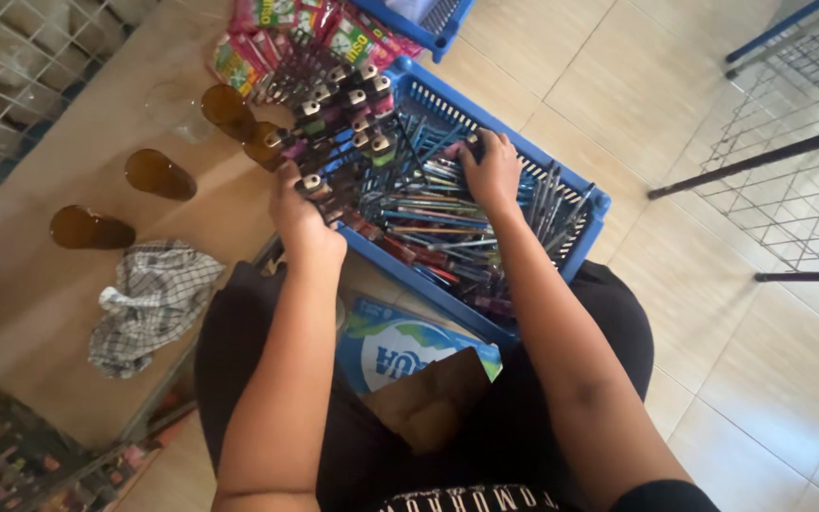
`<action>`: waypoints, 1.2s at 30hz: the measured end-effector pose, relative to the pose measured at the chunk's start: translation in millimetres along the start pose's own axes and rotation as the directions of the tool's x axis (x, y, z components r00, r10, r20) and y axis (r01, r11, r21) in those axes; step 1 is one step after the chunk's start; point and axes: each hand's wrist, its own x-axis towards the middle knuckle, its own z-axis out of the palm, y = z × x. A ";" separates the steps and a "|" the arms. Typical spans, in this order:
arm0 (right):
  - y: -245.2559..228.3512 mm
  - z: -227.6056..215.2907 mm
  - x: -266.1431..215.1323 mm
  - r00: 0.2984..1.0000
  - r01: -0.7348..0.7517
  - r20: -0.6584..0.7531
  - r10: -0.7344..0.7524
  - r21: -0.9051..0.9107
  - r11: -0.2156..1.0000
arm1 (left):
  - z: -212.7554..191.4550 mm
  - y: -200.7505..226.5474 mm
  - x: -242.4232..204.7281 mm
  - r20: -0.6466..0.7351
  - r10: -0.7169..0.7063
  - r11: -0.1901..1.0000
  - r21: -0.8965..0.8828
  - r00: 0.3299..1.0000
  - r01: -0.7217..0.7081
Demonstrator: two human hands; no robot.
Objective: The person sits on the floor and sorts pens and markers from a blue basket. They separate dark-colored markers and place them on the table, then gather blue pens and place them into a clear glass. Finally, they place assorted pens into a brown glass.
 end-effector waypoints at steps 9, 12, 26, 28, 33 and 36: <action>-28.3 -70.7 23.3 0.971 -0.220 0.225 0.084 0.695 0.684 | 11.9 -13.8 -12.7 -0.013 -0.139 0.990 -0.001 0.990 0.139; -41.1 -126.6 25.6 0.979 -0.202 0.168 0.114 0.778 0.595 | 13.9 -27.0 -15.0 0.036 -0.193 0.981 -0.019 0.981 0.194; -72.7 -213.9 -24.6 0.976 0.188 -0.218 -0.018 0.793 0.579 | 31.1 -88.8 -42.9 0.215 -0.227 0.974 0.043 0.950 0.223; -78.5 -222.4 -24.7 0.972 0.230 -0.212 -0.101 0.768 0.598 | 32.4 -94.3 -46.8 0.237 -0.204 0.978 0.087 0.950 0.189; -94.7 -237.1 -25.1 0.965 0.255 -0.106 -0.241 0.606 0.754 | 28.6 -117.9 -50.4 0.313 -0.099 0.987 0.153 0.945 0.053; -106.3 -240.3 -17.5 0.950 0.291 -0.029 -0.311 0.444 0.848 | 30.0 -125.3 -48.6 0.292 -0.117 0.985 0.155 0.949 0.074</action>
